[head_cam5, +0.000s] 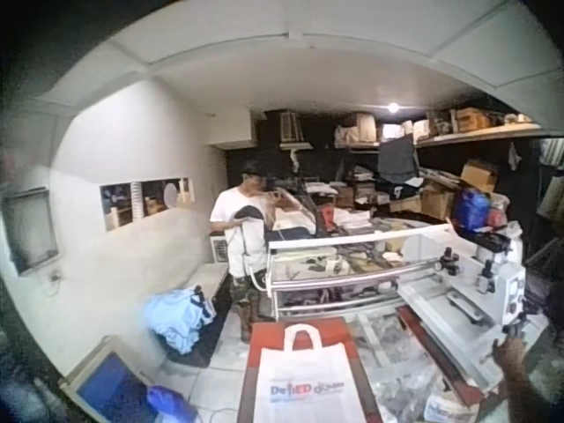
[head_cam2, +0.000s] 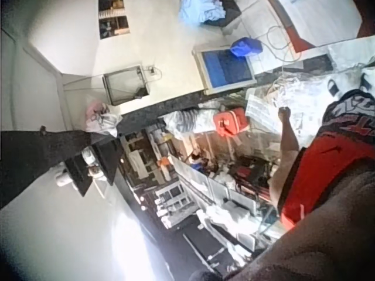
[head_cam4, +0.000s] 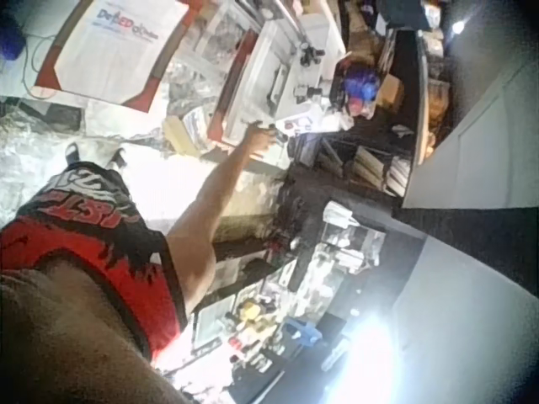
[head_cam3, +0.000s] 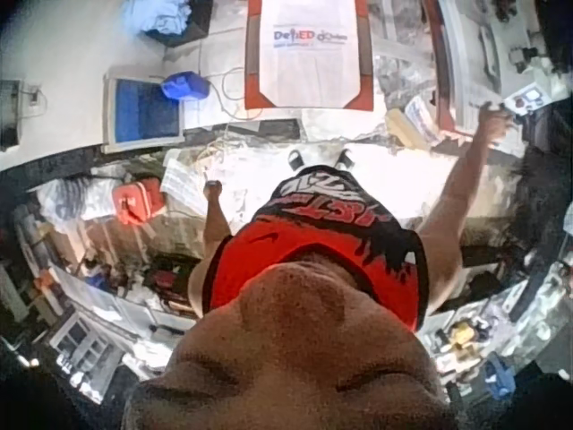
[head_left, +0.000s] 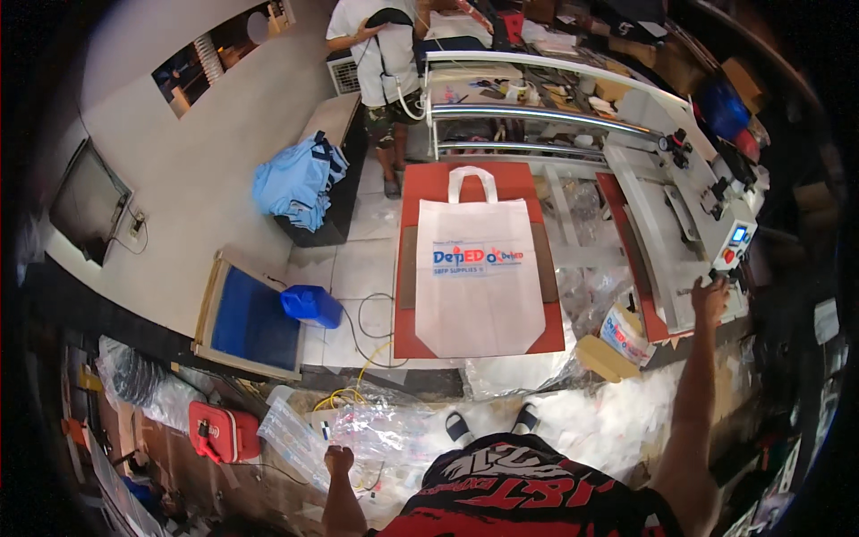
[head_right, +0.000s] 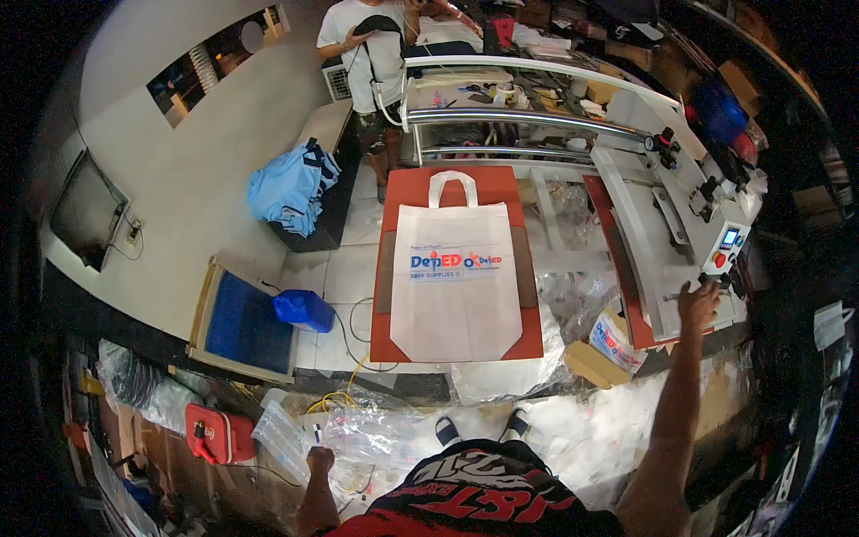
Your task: The person heat presses printed designs onto tote bags using a heat press machine and places the bags onto platens on a screen printing table.
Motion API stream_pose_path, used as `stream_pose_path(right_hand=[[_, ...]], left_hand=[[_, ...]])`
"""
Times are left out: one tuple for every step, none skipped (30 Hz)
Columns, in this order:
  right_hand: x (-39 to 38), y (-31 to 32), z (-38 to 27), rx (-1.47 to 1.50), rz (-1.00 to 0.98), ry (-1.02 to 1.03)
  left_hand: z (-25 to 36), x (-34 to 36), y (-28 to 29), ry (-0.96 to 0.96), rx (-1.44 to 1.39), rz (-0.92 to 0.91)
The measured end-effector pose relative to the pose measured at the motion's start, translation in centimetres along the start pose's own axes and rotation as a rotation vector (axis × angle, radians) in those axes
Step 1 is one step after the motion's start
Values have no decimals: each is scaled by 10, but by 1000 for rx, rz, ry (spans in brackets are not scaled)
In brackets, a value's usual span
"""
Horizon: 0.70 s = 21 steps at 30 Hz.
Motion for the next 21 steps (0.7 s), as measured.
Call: stream_pose_path(right_hand=[[14, -14, 3, 24, -111, 38], [31, -35, 8, 50, -229, 81], [47, -51, 32, 29, -143, 159], [56, -54, 41, 25, -135, 161], [65, -54, 52, -13, -178, 207], [72, -56, 54, -38, -226, 262], [75, -55, 58, 71, -138, 250], [74, -51, 54, 83, -139, 264], [76, -47, 52, 37, -187, 278], [77, -41, 49, -10, -232, 294], [77, -54, 31, 36, -201, 337], [72, -58, 34, 40, -192, 352], [64, -53, 35, 73, -107, 390], [54, -43, 36, 104, -25, 421], [43, -31, 23, 182, -29, 464], [31, -18, 10, 262, -36, 510], [22, -18, 6, 308, 51, 580], [13, -19, 2, 351, 135, 647], [6, -15, -5, 407, 99, 669], [-13, 14, -22, 362, -4, 650], [-24, 40, -33, 394, -61, 651]], left_hand=[[-29, -9, -17, 105, -150, -53], [-47, -17, -29, -96, 183, -92], [-35, -18, -42, -47, 55, -275], [-23, -24, -44, -22, -12, -366], [-6, -27, -45, 1, -72, -459], [3, -31, -44, -22, -125, -456], [13, -33, -44, -29, -154, -452], [19, -38, -44, -27, -185, -445], [26, -38, -46, 68, -204, -449], [29, -41, -50, 164, -225, -451], [3, -44, -58, -271, 118, -263], [13, -51, -67, -260, 103, -262], [26, -55, -69, -56, -9, -285], [37, -59, -66, 143, -116, -309], [50, -63, -62, 24, -67, -328], [57, -70, -62, 44, -80, -320], [74, -77, -64, -62, 20, -384], [89, -86, -67, -169, 124, -450], [111, -99, -66, -469, 315, -370], [121, -111, -67, -452, 310, -369], [135, -122, -69, -480, 348, -362]])
Point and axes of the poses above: each hand's wrist, its own x-axis towards the middle knuckle, its own y-axis out of the back of the hand, z = x × y, the point moved 4 cm from there along x, towards the middle knuckle, and after that the axes turned 1 degree about y, right-handed, at the moved point
